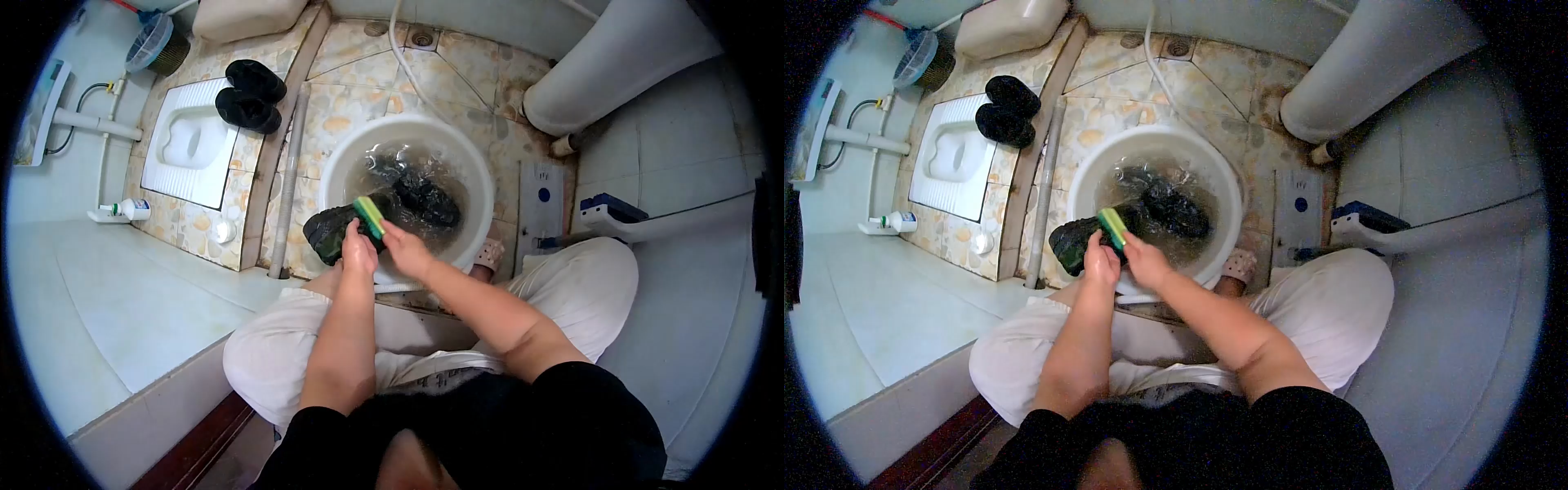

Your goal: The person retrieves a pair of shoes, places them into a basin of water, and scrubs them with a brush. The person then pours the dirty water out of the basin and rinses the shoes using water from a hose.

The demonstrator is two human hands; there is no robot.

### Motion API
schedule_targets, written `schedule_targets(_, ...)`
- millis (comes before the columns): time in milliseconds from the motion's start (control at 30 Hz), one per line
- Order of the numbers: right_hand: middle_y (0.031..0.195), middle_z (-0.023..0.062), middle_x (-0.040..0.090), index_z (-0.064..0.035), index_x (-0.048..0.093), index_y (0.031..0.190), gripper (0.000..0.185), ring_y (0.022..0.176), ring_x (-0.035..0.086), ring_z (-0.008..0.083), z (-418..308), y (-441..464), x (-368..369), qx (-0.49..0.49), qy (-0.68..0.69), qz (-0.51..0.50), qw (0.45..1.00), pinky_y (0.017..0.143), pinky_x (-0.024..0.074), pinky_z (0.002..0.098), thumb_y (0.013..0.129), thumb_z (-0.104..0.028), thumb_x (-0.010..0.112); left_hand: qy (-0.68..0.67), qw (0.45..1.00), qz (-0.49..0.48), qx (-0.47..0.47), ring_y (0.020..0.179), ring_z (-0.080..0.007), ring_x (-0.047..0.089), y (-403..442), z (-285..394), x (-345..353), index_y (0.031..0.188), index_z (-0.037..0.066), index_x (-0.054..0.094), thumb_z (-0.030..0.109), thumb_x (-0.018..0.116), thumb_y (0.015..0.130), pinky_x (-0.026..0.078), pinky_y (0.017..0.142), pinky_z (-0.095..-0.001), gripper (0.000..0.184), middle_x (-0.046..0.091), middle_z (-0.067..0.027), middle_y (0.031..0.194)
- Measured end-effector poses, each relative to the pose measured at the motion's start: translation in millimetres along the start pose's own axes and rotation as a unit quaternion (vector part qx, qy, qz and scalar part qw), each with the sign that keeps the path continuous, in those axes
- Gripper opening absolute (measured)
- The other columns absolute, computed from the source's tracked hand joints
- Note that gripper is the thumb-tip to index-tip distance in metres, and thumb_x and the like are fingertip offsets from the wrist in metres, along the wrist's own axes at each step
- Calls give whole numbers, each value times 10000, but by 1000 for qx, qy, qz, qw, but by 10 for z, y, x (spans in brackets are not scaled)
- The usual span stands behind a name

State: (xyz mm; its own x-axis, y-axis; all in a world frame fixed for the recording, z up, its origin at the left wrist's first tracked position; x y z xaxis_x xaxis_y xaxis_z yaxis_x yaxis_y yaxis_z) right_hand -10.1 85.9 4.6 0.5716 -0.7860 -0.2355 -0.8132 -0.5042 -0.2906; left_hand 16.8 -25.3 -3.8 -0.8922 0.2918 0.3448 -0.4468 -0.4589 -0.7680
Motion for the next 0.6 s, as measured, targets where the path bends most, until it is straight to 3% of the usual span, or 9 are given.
schedule_targets(67, 847, 253, 537, -193, 395, 1196, 371, 767, 532, 382, -531, -64, -230, 85, -165, -61, 981, 694, 421, 409, 832, -259, 378, -44, 999, 29, -13, 383, -106, 342, -58, -5, 124, 654, 108, 456, 334, 503, 803, 316, 376, -276, 275, 400, -3, 490)
schedule_targets(167, 822, 222, 555, -164, 409, 1179, 360, 743, 537, 370, -349, 203, -430, 106, -226, -27, 968, 671, 420, 439, 830, -246, 368, 17, 995, -75, -65, 429, -144, 376, -176, -62, 17, 591, 120, 413, 363, 503, 796, 307, 402, -276, 330, 382, -15, 473)
schedule_targets(200, 813, 202, 569, -176, 400, 1183, 372, 732, 552, 348, -470, 92, -374, 50, -236, -47, 969, 676, 427, 432, 832, -284, 341, 33, 998, -32, -31, 427, -154, 369, -307, 2, 196, 575, 122, 388, 387, 511, 785, 316, 419, -288, 360, 355, -17, 455)
schedule_targets(233, 839, 211, 562, -180, 393, 1192, 381, 741, 552, 339, -629, -29, -364, 51, -230, -86, 968, 675, 428, 429, 830, -291, 344, 31, 990, -129, -35, 536, -163, 440, -380, 139, 226, 689, 87, 469, 454, 478, 784, 369, 506, -280, 379, 445, -32, 550)
schedule_targets(300, 847, 208, 560, -202, 390, 1196, 382, 748, 552, 336, -806, -225, -323, -25, -237, -129, 962, 672, 427, 434, 828, -293, 342, -38, 998, -27, -46, 697, -156, 480, -821, 264, 524, 853, 68, 501, 521, 426, 782, 391, 616, -258, 465, 520, -41, 726)
schedule_targets(367, 840, 188, 568, -230, 386, 1199, 379, 748, 550, 344, -835, -236, -398, -39, -260, -127, 956, 675, 429, 432, 828, -295, 335, -25, 995, -90, -29, 827, -135, 474, -420, 63, 232, 973, 52, 481, 563, 384, 777, 387, 692, -249, 556, 527, -40, 898)
schedule_targets(467, 848, 214, 553, -217, 377, 1205, 385, 749, 537, 365, -602, -29, -762, 75, -326, -86, 938, 698, 422, 415, 822, -261, 386, 59, 994, -93, -8, 497, -125, 388, -289, -2, 67, 643, 118, 435, 553, 406, 776, 317, 441, -257, 456, 415, 2, 543)
schedule_targets(500, 867, 214, 551, -214, 381, 1202, 383, 759, 535, 365, -416, 65, -908, 98, -353, -65, 928, 704, 422, 412, 821, -257, 386, 60, 993, -100, -5, 497, -125, 388, -377, 55, 146, 643, 118, 435, 553, 406, 776, 317, 441, -257, 456, 415, 2, 543)
schedule_targets(600, 1055, 163, 521, -161, 364, 1226, 430, 916, 525, 293, -52, 91, -1216, 140, -134, 54, 980, 750, 410, 342, 823, -299, 426, 58, 995, -84, 3, 430, -122, 308, -616, 233, 278, 535, 146, 342, 551, 434, 764, 229, 390, -258, 474, 316, 5, 471)
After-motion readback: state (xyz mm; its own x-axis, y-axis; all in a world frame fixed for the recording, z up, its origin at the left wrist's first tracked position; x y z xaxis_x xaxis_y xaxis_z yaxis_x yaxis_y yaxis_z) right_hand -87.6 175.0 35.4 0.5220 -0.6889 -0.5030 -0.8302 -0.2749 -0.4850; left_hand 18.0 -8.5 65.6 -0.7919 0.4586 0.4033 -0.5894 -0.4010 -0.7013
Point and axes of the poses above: each hand's wrist, its own y-axis towards the middle knuckle, its own x-axis out of the palm, z = x × y, the point moved 2 cm from there along y, towards the middle knuckle
